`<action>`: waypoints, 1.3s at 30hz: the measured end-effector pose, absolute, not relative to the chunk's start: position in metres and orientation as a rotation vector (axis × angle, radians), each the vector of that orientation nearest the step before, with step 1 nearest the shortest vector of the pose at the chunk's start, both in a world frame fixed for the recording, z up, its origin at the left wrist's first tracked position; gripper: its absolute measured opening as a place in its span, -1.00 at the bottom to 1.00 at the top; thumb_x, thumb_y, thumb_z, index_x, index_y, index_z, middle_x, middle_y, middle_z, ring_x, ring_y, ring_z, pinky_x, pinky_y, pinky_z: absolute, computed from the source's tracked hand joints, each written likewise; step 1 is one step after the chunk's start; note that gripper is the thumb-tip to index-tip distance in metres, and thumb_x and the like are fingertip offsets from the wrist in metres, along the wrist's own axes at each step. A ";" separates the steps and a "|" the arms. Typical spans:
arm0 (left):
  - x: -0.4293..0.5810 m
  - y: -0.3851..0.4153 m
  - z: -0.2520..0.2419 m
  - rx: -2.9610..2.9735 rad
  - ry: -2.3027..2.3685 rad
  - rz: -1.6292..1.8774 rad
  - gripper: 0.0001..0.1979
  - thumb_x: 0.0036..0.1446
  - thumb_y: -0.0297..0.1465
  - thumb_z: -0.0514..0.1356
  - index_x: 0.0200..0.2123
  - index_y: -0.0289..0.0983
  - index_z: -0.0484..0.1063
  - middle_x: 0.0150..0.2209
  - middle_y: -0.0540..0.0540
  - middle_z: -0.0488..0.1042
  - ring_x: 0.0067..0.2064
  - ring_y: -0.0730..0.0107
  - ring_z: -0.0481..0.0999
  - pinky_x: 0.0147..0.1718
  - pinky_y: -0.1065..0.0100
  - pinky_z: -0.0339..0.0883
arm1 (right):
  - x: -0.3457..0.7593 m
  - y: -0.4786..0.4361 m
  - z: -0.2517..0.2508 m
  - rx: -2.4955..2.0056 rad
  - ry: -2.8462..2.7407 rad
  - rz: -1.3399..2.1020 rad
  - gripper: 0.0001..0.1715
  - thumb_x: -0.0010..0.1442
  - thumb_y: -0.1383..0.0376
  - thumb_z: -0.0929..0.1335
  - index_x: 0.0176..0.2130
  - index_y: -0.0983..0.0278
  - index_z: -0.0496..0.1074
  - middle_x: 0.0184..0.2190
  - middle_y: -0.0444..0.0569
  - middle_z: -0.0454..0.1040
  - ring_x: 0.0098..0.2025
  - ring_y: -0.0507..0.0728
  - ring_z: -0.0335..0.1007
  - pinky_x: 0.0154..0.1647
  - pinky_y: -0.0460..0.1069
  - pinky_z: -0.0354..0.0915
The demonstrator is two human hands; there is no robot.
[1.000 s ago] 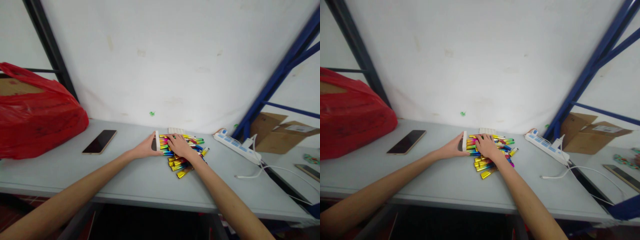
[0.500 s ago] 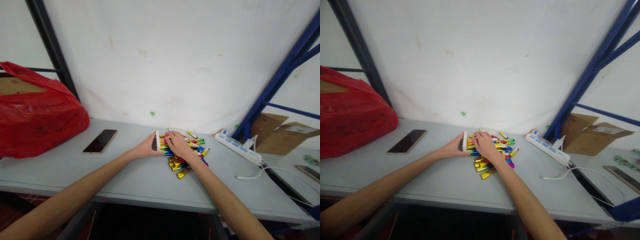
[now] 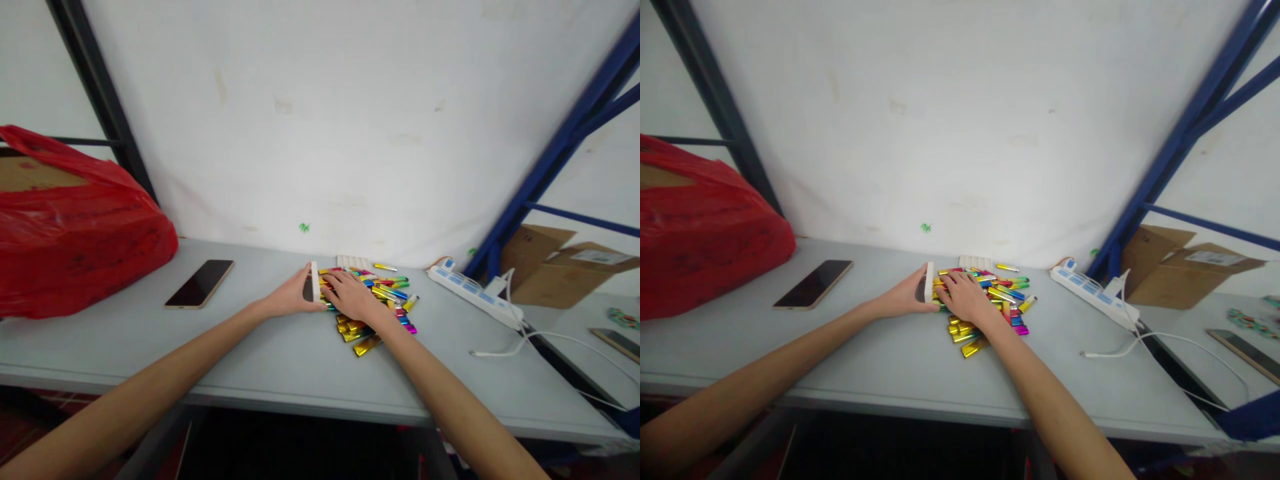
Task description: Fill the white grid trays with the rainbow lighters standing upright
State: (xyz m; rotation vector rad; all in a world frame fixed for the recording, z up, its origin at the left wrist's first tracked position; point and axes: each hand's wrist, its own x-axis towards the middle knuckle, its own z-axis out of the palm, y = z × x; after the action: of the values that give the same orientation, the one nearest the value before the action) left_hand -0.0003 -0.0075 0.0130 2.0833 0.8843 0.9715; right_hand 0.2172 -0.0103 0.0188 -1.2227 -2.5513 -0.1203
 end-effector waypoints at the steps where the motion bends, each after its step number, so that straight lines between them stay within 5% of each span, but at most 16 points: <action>1: -0.001 -0.007 0.012 2.090 0.897 0.976 0.14 -0.20 -0.04 0.59 0.38 -0.27 0.20 0.31 -0.39 0.40 0.38 -0.36 0.28 0.39 -0.24 0.08 | 0.219 -0.010 0.020 -1.230 -2.547 -0.121 -0.46 0.56 0.11 0.14 0.30 0.31 0.38 0.31 0.18 0.42 0.37 0.25 0.26 0.43 0.22 0.09; 9: -0.003 -0.003 0.009 2.139 0.961 0.975 0.13 -0.21 -0.06 0.60 0.38 -0.22 0.22 0.32 -0.36 0.40 0.35 -0.37 0.33 0.37 -0.25 0.14 | 0.234 -0.009 0.026 -1.279 -2.557 -0.101 -0.55 0.56 0.18 0.14 0.21 0.29 0.43 0.20 0.19 0.49 0.25 0.23 0.38 0.37 0.21 0.15; 16: -0.004 -0.001 0.005 2.148 0.954 0.989 0.17 -0.20 -0.04 0.58 0.40 -0.25 0.16 0.33 -0.39 0.38 0.36 -0.37 0.33 0.37 -0.24 0.16 | 0.222 -0.016 0.024 -1.216 -2.511 -0.092 -0.47 0.56 0.16 0.12 0.37 0.26 0.28 0.34 0.15 0.37 0.39 0.21 0.22 0.45 0.21 0.06; 27: -0.005 0.000 0.006 2.109 0.990 0.984 0.18 -0.24 -0.05 0.59 0.40 -0.24 0.17 0.31 -0.38 0.42 0.36 -0.38 0.33 0.35 -0.25 0.20 | 0.214 -0.016 0.022 -1.176 -2.548 -0.058 -0.53 0.54 0.15 0.19 0.28 0.23 0.39 0.24 0.14 0.45 0.31 0.22 0.29 0.39 0.17 0.16; 35: -0.008 -0.010 0.025 2.103 0.894 0.906 -0.11 -0.12 -0.13 0.55 0.23 -0.20 0.29 0.22 -0.24 0.53 0.21 -0.12 0.53 0.23 -0.04 0.38 | 0.221 -0.013 0.020 -1.275 -2.511 -0.050 -0.53 0.54 0.15 0.19 0.28 0.25 0.36 0.21 0.17 0.45 0.30 0.24 0.31 0.36 0.19 0.20; 39: -0.015 -0.008 0.024 2.071 0.931 0.881 -0.01 -0.13 -0.16 0.56 0.32 -0.19 0.21 0.26 -0.26 0.49 0.23 -0.12 0.52 0.24 -0.06 0.37 | 0.224 -0.011 0.019 -1.305 -2.511 -0.044 -0.50 0.55 0.12 0.15 0.29 0.27 0.35 0.20 0.19 0.45 0.27 0.27 0.35 0.34 0.20 0.23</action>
State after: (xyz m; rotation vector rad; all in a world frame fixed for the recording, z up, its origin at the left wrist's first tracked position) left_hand -0.0151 -0.0081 0.0239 2.0705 0.9309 0.8806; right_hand 0.2242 -0.0107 0.0191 -1.3046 -2.5108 -0.0440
